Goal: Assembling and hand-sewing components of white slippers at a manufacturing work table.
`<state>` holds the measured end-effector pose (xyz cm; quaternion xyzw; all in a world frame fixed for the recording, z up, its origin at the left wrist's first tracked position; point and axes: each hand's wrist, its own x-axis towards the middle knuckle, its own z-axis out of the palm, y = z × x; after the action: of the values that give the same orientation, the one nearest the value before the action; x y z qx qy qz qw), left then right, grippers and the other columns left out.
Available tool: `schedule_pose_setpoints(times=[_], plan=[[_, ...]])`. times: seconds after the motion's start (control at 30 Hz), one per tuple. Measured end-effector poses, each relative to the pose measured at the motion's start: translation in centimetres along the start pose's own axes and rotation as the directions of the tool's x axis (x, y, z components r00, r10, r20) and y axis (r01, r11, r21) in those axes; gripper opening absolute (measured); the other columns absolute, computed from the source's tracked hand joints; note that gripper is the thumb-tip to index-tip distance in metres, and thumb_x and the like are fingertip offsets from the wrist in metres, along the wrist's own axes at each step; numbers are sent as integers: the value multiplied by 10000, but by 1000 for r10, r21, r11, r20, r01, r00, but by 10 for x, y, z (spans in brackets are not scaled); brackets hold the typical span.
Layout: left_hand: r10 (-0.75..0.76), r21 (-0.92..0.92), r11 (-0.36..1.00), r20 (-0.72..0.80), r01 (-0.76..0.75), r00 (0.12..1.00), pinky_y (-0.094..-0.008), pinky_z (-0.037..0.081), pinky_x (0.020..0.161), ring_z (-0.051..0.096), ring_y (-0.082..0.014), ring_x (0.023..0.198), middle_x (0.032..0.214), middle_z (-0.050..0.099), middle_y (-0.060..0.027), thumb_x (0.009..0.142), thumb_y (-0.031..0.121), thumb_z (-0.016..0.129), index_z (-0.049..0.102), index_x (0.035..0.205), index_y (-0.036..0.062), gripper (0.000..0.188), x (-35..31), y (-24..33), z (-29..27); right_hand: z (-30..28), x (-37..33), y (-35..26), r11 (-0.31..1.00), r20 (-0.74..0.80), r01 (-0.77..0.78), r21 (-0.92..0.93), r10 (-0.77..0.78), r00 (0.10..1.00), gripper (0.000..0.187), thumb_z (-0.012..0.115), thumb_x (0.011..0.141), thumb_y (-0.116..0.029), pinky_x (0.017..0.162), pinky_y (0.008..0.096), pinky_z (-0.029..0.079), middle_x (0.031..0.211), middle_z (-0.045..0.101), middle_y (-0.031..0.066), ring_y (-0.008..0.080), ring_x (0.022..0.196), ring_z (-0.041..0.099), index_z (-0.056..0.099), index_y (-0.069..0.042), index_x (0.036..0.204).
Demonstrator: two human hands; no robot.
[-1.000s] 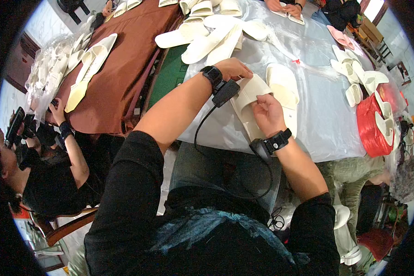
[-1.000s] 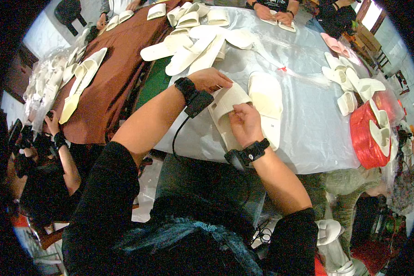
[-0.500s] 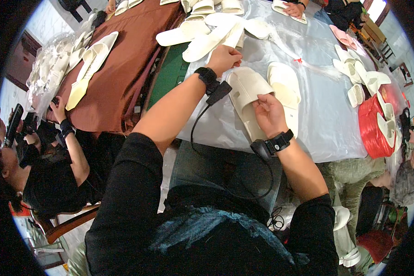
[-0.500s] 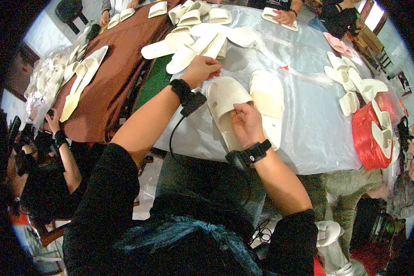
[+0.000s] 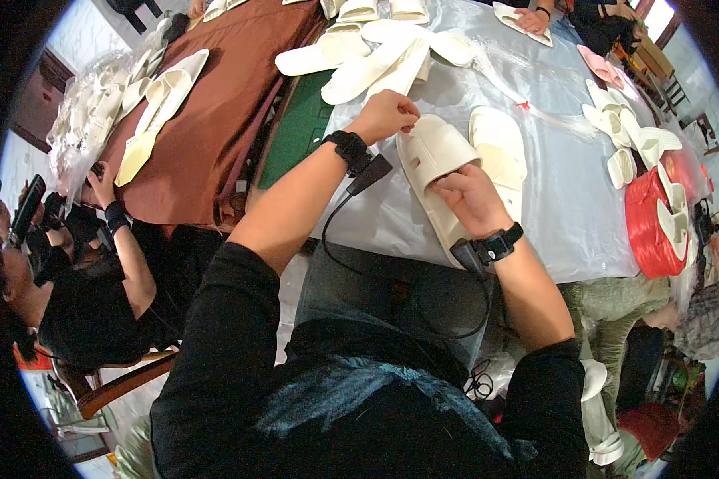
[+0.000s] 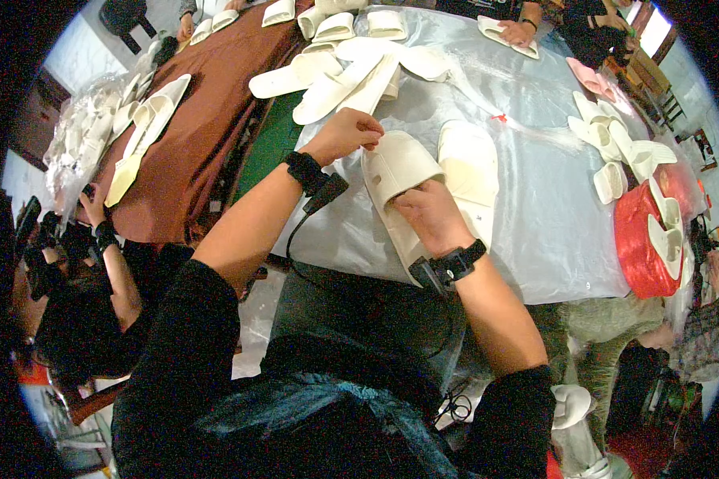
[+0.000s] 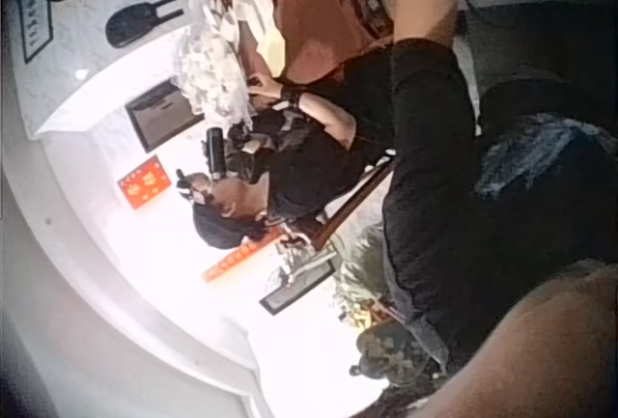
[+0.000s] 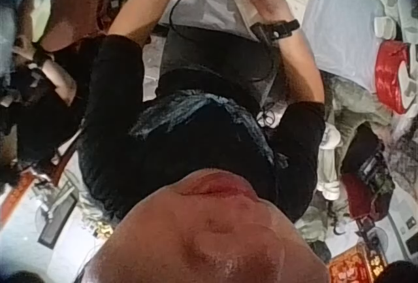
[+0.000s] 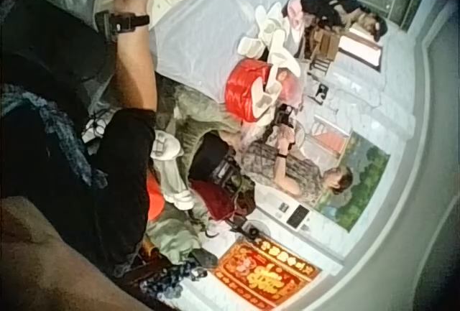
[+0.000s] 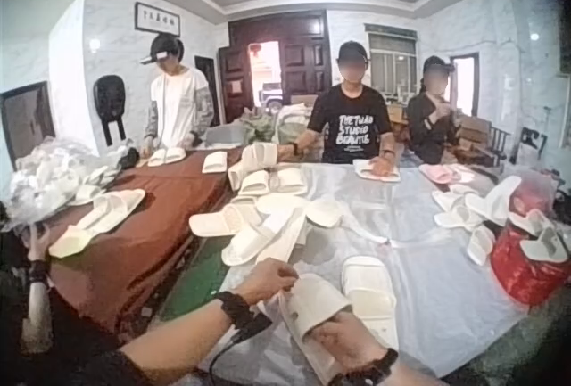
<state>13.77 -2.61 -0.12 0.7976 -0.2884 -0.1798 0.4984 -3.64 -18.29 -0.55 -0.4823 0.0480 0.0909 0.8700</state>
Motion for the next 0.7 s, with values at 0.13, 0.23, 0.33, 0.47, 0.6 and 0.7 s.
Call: schedule_pose_setpoints(times=[0.13,0.23,0.33,0.47,0.6,0.7], plan=[[28,110,994,-113,-16,993,-255,501,631,635,-125,676,767,692,-77,846,105,644,705,931,-46,184,-6,5,-11,2,-5,-6,1000,-41,-16,-7,16,999,454,503,854,69,1007,364,454,1271,570,135,244,1150,573,454,47,1305],[41,216,976,-157,-7,987,-255,508,652,639,-130,682,781,698,-89,842,113,646,702,953,-46,202,-15,8,-24,-7,-2,0,998,-115,-23,50,28,993,438,495,857,70,1016,365,454,1292,554,147,245,1158,568,445,78,1292],[47,254,967,-161,-5,986,-267,515,712,655,-139,741,818,711,-106,832,137,674,704,963,-35,218,-29,14,-28,-11,-5,-1,1000,-87,10,-23,-12,996,448,491,862,67,1022,367,454,1311,531,163,251,1172,557,419,102,1303],[64,308,950,-63,-42,996,-276,511,745,651,-147,793,860,708,-112,835,147,691,704,987,-15,222,-43,8,-28,3,-17,-6,998,-132,16,-60,-23,991,400,486,874,62,999,347,462,1250,567,171,238,1124,585,458,125,1268],[47,231,972,-26,-40,999,-282,514,741,644,-152,776,844,700,-99,829,136,701,702,999,-7,222,-44,-1,-18,-6,-22,-6,913,-145,-8,-408,-57,988,310,551,855,35,864,293,512,1057,648,159,205,922,657,562,131,1150],[100,201,975,-44,-89,994,-308,529,665,670,-183,717,777,705,-120,787,136,709,715,938,-16,215,-43,0,-8,-14,-18,0,843,-156,13,-538,-114,981,286,616,831,7,766,271,526,950,674,134,179,815,667,606,120,1094]])
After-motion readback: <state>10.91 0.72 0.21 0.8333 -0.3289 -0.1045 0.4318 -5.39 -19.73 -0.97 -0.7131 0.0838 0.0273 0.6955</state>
